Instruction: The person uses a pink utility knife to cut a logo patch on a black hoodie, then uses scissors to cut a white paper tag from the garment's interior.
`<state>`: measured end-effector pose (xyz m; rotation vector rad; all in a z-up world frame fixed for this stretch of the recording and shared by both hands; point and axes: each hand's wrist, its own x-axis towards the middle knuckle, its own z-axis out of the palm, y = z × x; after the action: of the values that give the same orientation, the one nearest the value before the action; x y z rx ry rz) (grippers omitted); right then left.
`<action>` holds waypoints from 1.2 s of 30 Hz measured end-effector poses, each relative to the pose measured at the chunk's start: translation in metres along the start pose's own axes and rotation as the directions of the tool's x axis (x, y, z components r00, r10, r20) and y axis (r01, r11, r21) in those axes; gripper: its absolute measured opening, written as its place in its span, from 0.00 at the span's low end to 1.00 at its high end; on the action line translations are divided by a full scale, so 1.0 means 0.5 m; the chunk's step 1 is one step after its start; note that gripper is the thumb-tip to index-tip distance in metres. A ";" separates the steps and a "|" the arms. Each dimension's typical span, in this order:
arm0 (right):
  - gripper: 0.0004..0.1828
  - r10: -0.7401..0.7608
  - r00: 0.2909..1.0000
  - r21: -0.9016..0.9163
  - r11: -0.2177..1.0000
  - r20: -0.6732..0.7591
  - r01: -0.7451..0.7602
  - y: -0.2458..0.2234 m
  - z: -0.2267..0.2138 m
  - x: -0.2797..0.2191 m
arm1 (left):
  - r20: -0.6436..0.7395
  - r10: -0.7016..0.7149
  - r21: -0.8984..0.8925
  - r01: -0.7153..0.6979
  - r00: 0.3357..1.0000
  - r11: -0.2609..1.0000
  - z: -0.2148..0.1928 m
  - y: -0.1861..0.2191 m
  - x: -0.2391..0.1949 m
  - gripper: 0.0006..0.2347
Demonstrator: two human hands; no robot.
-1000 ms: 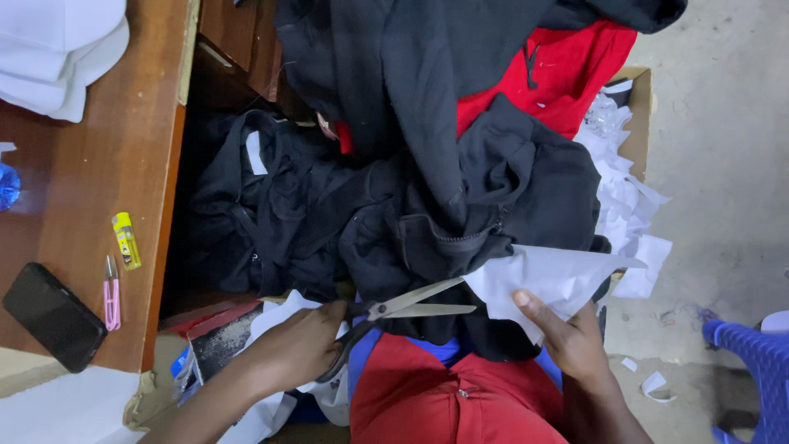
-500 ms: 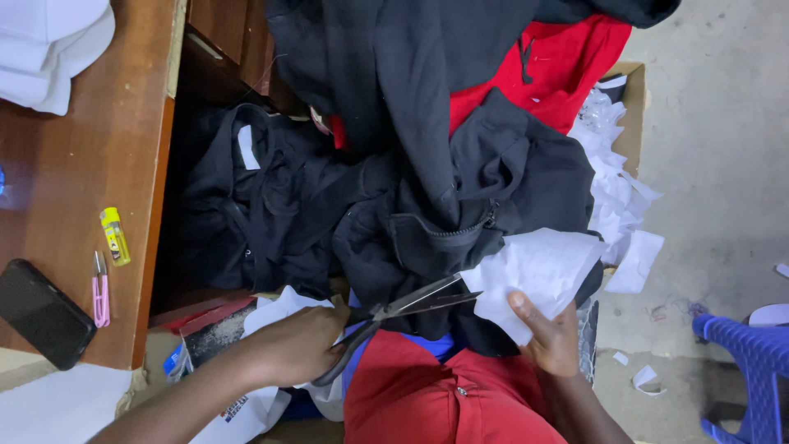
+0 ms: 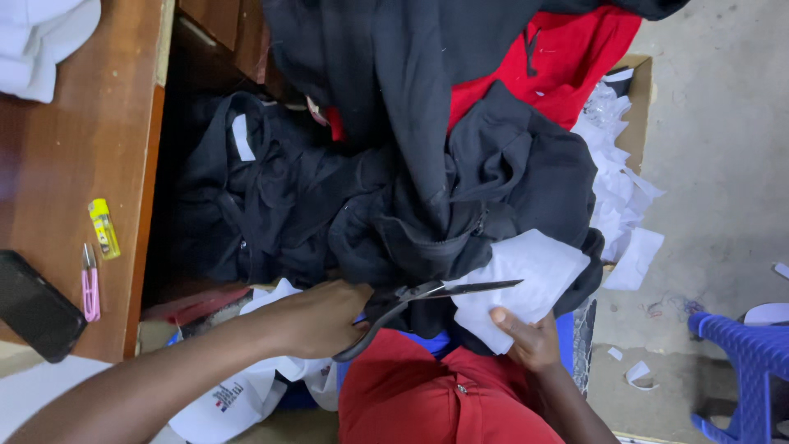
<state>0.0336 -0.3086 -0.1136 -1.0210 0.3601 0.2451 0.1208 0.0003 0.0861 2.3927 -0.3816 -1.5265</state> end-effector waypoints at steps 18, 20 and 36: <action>0.25 -0.053 0.979 -0.292 0.950 0.197 0.110 0.118 -0.083 -0.046 | 0.042 -0.096 -0.118 0.100 0.995 0.988 0.016 0.044 -0.016 0.05; 0.23 -0.005 0.989 -0.349 0.935 0.150 0.057 0.128 -0.079 -0.061 | -0.001 -0.058 -0.109 0.058 0.998 0.992 0.037 0.034 -0.006 0.06; 0.44 0.249 0.908 -0.864 0.464 0.336 0.193 0.175 -0.055 -0.033 | -0.084 -0.021 -0.300 -0.006 0.996 0.954 0.011 0.033 0.009 0.10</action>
<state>-0.0182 -0.2888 -0.1882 -1.9777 -0.2227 0.7355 0.1161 -0.0173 0.0864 2.2124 -0.1110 -1.3673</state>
